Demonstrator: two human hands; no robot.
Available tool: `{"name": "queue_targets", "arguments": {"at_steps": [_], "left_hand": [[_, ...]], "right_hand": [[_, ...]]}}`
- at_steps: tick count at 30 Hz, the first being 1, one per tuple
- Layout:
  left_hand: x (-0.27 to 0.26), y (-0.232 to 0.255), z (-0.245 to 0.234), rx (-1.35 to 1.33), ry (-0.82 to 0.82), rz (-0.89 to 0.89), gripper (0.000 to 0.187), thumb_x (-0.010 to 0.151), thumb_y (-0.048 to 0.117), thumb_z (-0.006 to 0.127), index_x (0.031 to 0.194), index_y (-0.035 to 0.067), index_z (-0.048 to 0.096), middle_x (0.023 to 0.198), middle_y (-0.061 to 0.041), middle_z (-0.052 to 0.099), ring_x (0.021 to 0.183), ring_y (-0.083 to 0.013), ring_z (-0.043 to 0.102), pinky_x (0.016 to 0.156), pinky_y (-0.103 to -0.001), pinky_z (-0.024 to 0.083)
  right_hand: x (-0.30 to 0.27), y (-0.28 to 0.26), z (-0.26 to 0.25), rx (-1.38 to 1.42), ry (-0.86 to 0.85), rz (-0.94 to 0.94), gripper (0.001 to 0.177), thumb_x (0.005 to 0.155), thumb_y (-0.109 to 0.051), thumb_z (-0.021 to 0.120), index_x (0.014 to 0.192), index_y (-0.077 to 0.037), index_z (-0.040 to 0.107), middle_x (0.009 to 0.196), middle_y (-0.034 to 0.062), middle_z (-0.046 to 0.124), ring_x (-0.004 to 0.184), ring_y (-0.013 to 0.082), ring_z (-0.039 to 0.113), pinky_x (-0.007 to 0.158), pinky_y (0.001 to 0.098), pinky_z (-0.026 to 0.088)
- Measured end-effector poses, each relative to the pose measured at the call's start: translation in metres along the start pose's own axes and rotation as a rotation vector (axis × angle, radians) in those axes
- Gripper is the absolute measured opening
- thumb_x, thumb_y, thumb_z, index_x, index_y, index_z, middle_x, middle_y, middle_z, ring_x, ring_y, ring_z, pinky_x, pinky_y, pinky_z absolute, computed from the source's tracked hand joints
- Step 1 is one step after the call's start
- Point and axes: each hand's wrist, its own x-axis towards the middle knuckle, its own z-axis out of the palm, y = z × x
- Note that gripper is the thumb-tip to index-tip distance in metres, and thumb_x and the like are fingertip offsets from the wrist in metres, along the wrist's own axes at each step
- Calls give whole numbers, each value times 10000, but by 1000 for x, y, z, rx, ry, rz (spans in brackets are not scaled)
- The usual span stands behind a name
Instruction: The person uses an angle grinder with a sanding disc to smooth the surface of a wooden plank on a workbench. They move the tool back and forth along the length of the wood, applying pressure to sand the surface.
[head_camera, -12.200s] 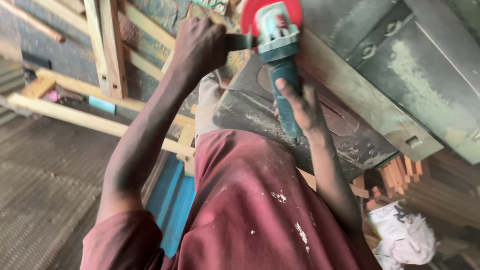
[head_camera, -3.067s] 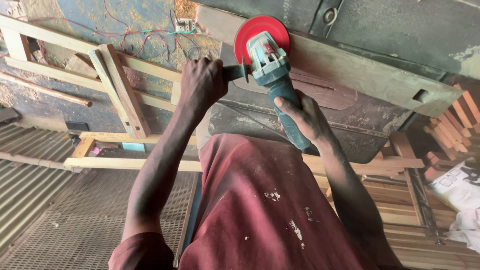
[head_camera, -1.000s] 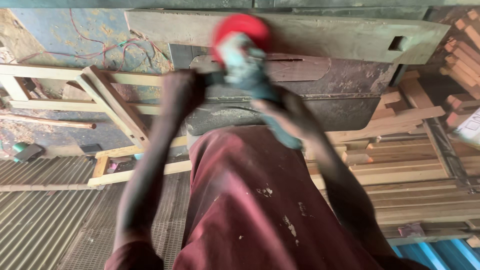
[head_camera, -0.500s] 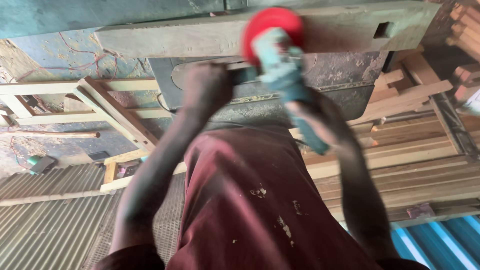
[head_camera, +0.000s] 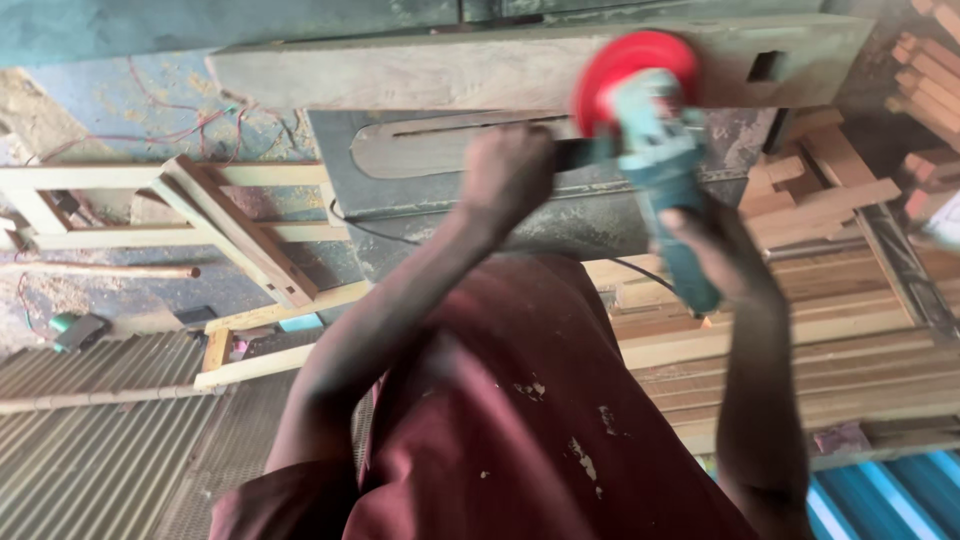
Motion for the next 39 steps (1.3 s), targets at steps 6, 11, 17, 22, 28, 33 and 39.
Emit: {"name": "queue_targets", "arguments": {"at_steps": [6,11,17,22,28,33,39], "left_hand": [[-101,-142,-46,58,265,-124,217,893,287,726,778,104,712,655,-155,667,580,-340,673,547,-465,530],[-123,-153,-68,-20,225,-210,269,934,319,727,778,100,726,637,-164,655,560,-357,664,540,-464,533],[-43,-70,-28,49,117,54,241,928,257,691,749,97,711,643,-142,682,559,-317,686,518,-435,540],[20,34,15,30,92,240,140,875,136,595,776,98,687,701,-128,702,600,-272,712,550,-410,565],[32,81,22,-123,229,293,105,874,142,615,811,81,673,754,-140,708,635,-301,715,547,-431,568],[-15,25,15,-37,15,39,118,853,183,657,788,95,701,689,-151,697,599,-337,701,530,-463,560],[-109,-123,-42,175,251,-98,260,946,291,690,763,108,715,609,-138,634,525,-326,640,499,-454,497]], "right_hand": [[45,-47,129,-137,-280,-278,471,960,-540,659,1041,-76,639,746,17,622,625,139,607,570,348,534],[46,-61,154,-354,-165,-223,577,913,-621,683,1056,-64,632,770,-6,678,682,121,696,599,317,562],[10,-25,58,-126,-106,-59,509,920,-550,632,1100,-74,636,762,9,647,625,147,663,580,340,567],[-27,20,-30,71,57,-67,608,951,-430,673,1418,-52,572,1040,-4,635,926,88,600,804,267,516],[-43,48,-75,71,178,155,535,939,-439,688,1209,21,642,880,103,649,774,163,634,689,308,527],[-13,32,-29,23,-109,-56,578,911,-549,626,1261,-88,612,856,63,635,711,146,652,608,315,570],[47,-26,107,-137,-298,-273,590,918,-637,601,1071,-70,656,744,32,697,622,163,693,582,370,605]]}}
